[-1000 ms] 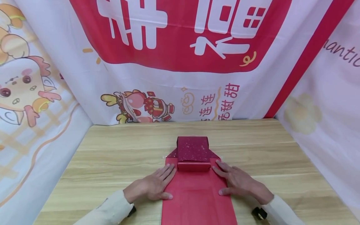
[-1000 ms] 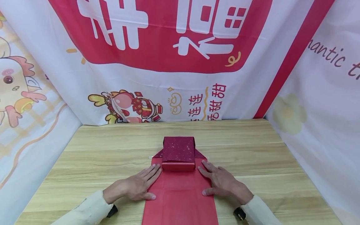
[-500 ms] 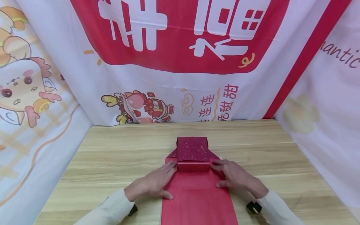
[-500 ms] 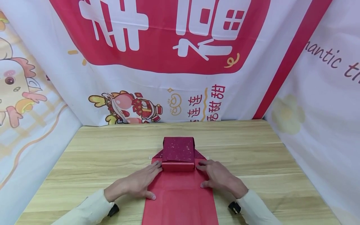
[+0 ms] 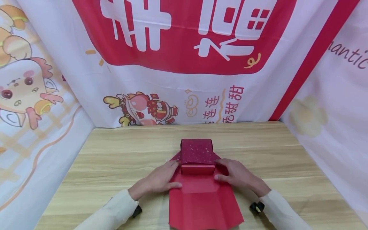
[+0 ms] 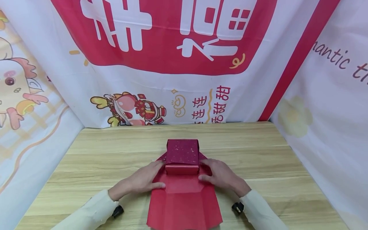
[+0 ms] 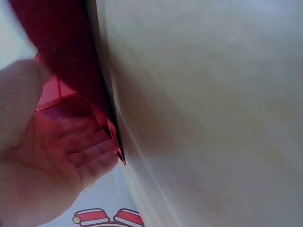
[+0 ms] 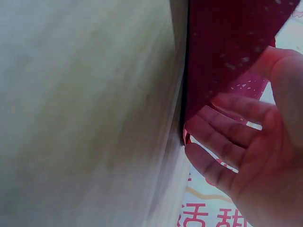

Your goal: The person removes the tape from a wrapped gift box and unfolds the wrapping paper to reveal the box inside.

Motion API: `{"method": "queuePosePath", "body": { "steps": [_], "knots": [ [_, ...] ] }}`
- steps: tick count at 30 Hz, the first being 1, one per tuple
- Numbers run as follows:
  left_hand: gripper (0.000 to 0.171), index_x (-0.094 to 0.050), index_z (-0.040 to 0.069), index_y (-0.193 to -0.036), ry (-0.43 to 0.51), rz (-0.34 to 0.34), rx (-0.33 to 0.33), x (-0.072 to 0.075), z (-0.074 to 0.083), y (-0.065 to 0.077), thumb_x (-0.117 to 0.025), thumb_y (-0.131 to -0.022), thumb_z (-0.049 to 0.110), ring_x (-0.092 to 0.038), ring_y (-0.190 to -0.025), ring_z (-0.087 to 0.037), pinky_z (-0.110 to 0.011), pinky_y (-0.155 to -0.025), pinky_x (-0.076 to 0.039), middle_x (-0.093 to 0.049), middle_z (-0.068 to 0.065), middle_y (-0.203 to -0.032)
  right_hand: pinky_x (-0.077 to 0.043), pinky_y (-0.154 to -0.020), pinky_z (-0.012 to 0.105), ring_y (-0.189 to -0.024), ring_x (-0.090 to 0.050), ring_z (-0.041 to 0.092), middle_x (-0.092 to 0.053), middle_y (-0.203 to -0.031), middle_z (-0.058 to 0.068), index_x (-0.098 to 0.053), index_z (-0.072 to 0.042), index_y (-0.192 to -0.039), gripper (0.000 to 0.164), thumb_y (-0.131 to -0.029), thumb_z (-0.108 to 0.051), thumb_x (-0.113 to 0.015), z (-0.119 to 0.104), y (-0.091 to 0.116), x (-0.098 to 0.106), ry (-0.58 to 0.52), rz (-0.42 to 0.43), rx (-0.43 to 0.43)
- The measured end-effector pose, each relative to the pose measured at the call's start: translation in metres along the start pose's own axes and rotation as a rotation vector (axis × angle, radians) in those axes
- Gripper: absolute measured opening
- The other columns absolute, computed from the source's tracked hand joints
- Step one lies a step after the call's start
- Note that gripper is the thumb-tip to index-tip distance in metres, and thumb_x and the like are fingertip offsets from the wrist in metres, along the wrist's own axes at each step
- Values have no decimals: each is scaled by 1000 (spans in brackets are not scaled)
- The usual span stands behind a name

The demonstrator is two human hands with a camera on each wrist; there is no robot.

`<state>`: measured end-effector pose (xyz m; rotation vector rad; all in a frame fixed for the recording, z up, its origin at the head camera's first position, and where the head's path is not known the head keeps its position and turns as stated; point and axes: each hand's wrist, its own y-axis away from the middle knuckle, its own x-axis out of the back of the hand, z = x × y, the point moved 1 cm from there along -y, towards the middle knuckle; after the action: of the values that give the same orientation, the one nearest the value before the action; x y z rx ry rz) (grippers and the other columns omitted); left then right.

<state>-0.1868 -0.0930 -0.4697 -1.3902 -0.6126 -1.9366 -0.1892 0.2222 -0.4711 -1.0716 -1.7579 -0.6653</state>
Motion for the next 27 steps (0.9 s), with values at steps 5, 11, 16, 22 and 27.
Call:
{"method": "queuePosePath", "body": {
  "steps": [5,11,16,22,27],
  "knots": [
    [81,-28,5,-143,112,159,82,5,0,-11,-60,-84,50,-47,-126,-22,-40,-102,-47,-47,-11,-137,-50,-97,41,-120,-52,19,-52,-135,1,-34,-19,-143,86,-73,-57,-68,-1,-8,2,-34,66,-35],
    [90,-20,10,-147,165,203,105,9,-1,-22,-59,-81,57,-34,-137,-24,-44,-107,-41,-30,-10,-151,-42,-104,51,-128,-46,23,-27,-151,1,-19,-22,-148,102,-68,-61,-70,4,-20,4,-112,124,31],
    [88,-17,10,-148,172,187,99,7,-3,-26,-55,-84,57,-34,-137,-24,-43,-107,-41,-29,-7,-152,-36,-107,55,-136,-36,22,-9,-157,-2,-17,-27,-148,101,-69,-57,-72,6,-29,5,-214,66,92],
    [75,-26,12,-146,162,207,144,8,-2,-27,-51,-88,53,-42,-132,-20,-39,-106,-43,-40,-5,-146,-35,-107,57,-142,-18,23,-10,-156,-10,-23,-33,-145,85,-75,-61,-63,6,-32,4,-216,46,53],
    [68,-35,8,-142,99,267,141,9,3,-28,-52,-89,48,-50,-125,-20,-37,-100,-49,-49,-7,-139,-35,-108,54,-141,-21,22,-13,-156,-8,-26,-31,-145,82,-77,-65,-57,3,-33,3,-159,79,45]
  ]
}}
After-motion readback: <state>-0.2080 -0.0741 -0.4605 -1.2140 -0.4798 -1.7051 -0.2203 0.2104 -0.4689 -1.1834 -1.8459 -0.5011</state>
